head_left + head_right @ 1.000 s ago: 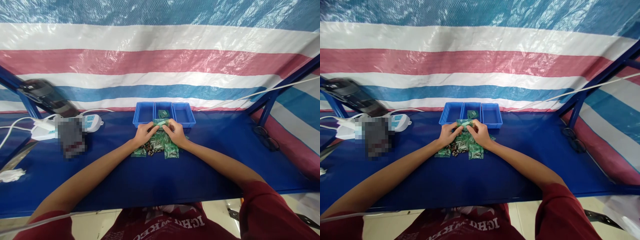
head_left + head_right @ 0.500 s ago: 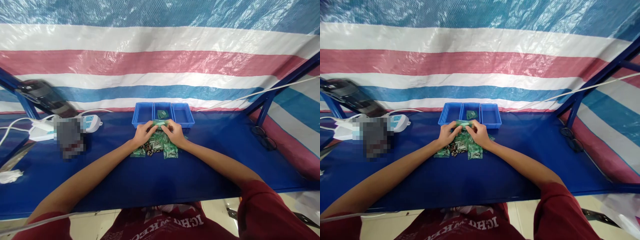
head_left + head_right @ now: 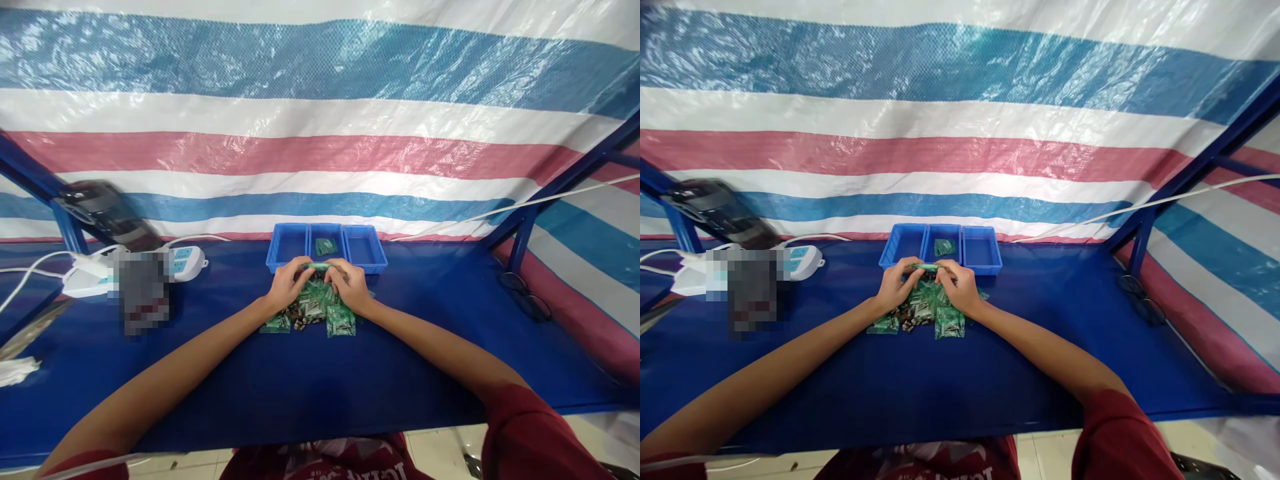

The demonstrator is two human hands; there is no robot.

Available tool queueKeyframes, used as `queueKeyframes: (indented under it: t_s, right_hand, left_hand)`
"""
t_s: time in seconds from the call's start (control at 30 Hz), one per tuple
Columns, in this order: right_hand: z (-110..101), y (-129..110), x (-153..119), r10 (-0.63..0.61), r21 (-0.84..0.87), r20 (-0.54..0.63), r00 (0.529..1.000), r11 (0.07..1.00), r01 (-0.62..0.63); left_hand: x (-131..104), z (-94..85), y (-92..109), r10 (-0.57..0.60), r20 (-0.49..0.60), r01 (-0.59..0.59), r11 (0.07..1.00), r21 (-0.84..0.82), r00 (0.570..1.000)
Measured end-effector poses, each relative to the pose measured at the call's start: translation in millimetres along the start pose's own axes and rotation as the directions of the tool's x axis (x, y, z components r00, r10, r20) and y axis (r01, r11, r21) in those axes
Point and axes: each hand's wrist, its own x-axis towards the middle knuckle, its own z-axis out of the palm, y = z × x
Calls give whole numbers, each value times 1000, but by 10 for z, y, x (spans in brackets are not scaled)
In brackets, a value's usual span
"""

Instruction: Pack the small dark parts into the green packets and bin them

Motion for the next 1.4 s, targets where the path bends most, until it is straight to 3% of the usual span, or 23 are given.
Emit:
queueKeyframes:
  t_s: [0.17,0.37,1.4]
  right_hand:
    - [-20,-11,-4,0,89,-36,999,996,3]
    - [-32,-8,13,-10,104,-89,996,994,19]
    - [-36,11,27,-73,22,-80,994,997,75]
  left_hand:
    - [22,-9,0,61,-3,-62,997,-50,998]
    - [58,-37,33,174,-8,-174,985,1,985]
    - [42,3,-35,137,-2,-137,991,-2,991]
